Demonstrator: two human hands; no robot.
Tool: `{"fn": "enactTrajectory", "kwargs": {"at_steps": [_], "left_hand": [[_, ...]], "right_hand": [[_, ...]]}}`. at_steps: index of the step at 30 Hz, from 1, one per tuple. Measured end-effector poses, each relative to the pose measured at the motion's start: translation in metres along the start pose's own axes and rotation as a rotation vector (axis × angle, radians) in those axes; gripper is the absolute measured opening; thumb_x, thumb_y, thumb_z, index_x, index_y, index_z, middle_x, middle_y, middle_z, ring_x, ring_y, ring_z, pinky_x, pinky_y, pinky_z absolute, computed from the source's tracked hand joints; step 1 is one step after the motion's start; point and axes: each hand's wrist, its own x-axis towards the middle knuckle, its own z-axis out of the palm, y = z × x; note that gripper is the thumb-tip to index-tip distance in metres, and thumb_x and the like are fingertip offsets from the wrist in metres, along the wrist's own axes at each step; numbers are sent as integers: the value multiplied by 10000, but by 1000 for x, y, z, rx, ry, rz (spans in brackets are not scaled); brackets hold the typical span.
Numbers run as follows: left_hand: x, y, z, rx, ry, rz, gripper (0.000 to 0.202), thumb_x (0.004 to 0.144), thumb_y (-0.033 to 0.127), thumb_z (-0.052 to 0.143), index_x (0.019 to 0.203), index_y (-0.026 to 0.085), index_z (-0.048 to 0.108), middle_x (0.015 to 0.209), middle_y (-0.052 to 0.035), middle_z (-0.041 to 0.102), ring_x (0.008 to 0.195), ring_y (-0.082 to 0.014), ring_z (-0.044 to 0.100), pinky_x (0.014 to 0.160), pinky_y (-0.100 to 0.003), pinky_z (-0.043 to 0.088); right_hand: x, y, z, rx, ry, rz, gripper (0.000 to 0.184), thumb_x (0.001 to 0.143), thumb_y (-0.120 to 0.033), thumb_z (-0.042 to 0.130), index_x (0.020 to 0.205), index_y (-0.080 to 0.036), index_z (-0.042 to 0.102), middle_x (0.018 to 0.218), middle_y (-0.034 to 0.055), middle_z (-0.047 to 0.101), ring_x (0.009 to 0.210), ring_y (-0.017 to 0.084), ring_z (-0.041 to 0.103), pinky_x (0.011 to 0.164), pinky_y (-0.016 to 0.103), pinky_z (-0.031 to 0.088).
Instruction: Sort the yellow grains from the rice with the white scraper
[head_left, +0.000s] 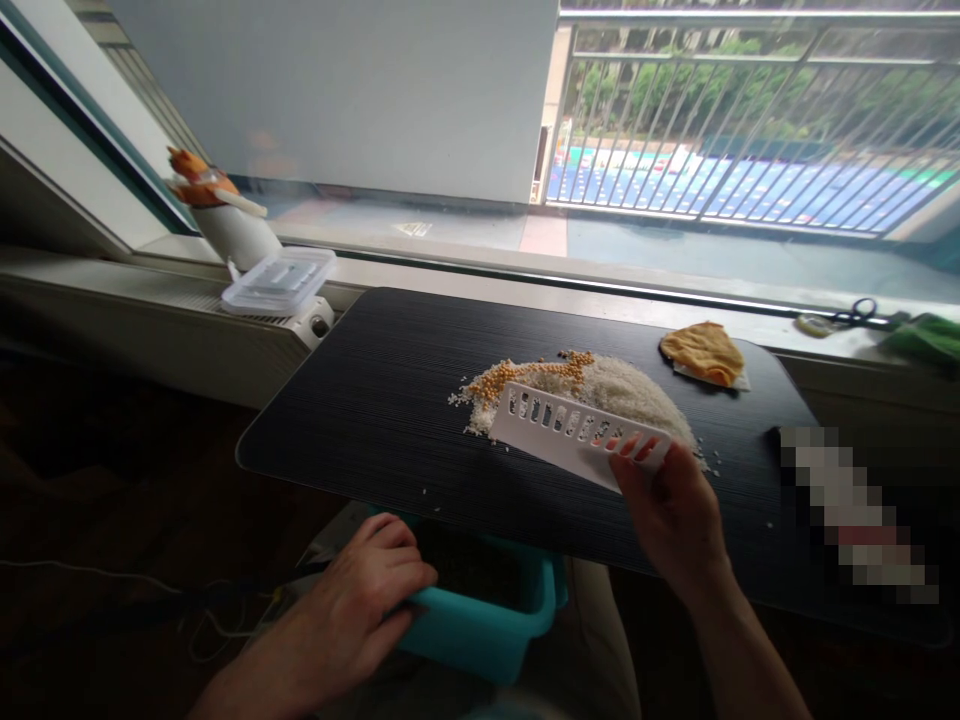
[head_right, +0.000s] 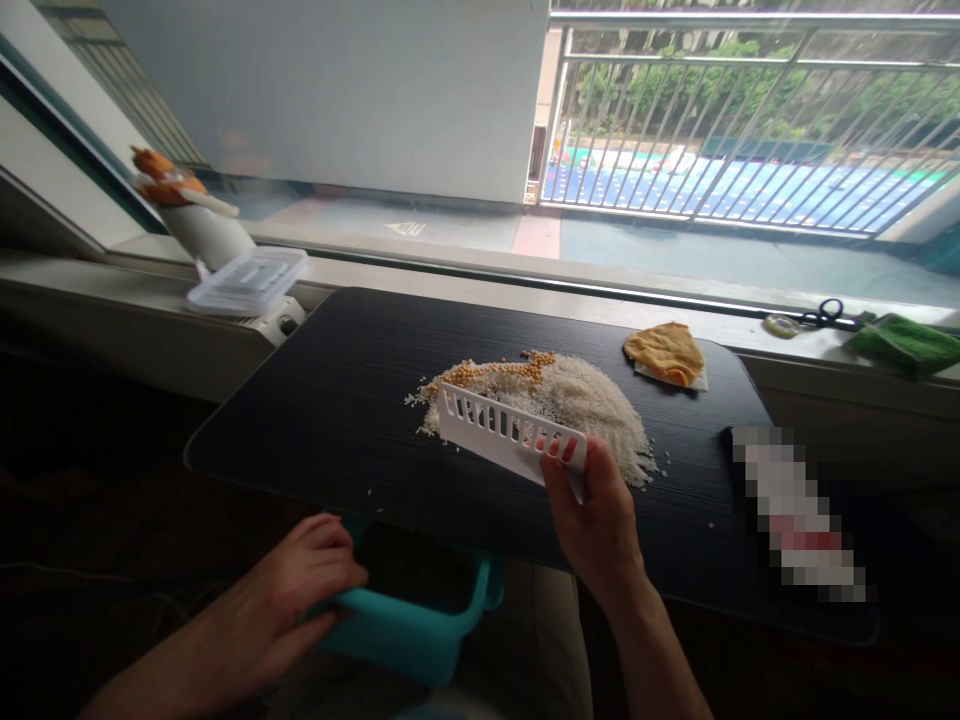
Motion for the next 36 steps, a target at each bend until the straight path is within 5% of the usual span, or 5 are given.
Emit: {"fn": "enactTrajectory", "kwargs": {"at_steps": [17, 23, 30, 36], "left_hand": [[-3, -3, 2, -15, 35, 18, 239, 835, 29, 483, 900, 197, 639, 841, -13, 640, 909, -212, 529, 991, -424, 334], [-8, -7, 1, 4, 39, 16, 229, 821, 36, 487, 878, 196, 641, 853, -23, 650, 932, -225, 529, 969, -423, 343], [-9, -8, 1, -9, 25, -4, 257, 798, 13, 484, 895, 189, 645, 824, -10, 642, 898, -215, 543, 972, -437, 323], [-6, -6, 1, -2, 1, -21, 289, 770, -20, 477, 889, 182, 646, 843, -12, 641, 906, -212, 531, 993, -441, 305]], "right_hand": [[-23, 3, 3, 110, -71, 18, 82, 892, -275, 600, 964, -240, 586, 902, 19, 684, 813, 147, 653, 739, 240, 518], [-50, -9, 8, 185, -388, 112, 117, 928, -289, 545, 1035, -267, 585, 931, 22, 682, 803, 151, 642, 682, 225, 506], [-55, -21, 52, 256, -370, 147, 125, 928, -341, 530, 988, -234, 556, 876, 32, 685, 697, 140, 620, 632, 236, 491], [-37, -12, 52, 167, -48, 241, 224, 859, -430, 605, 846, -224, 519, 723, 7, 629, 598, 140, 592, 560, 243, 480]]}}
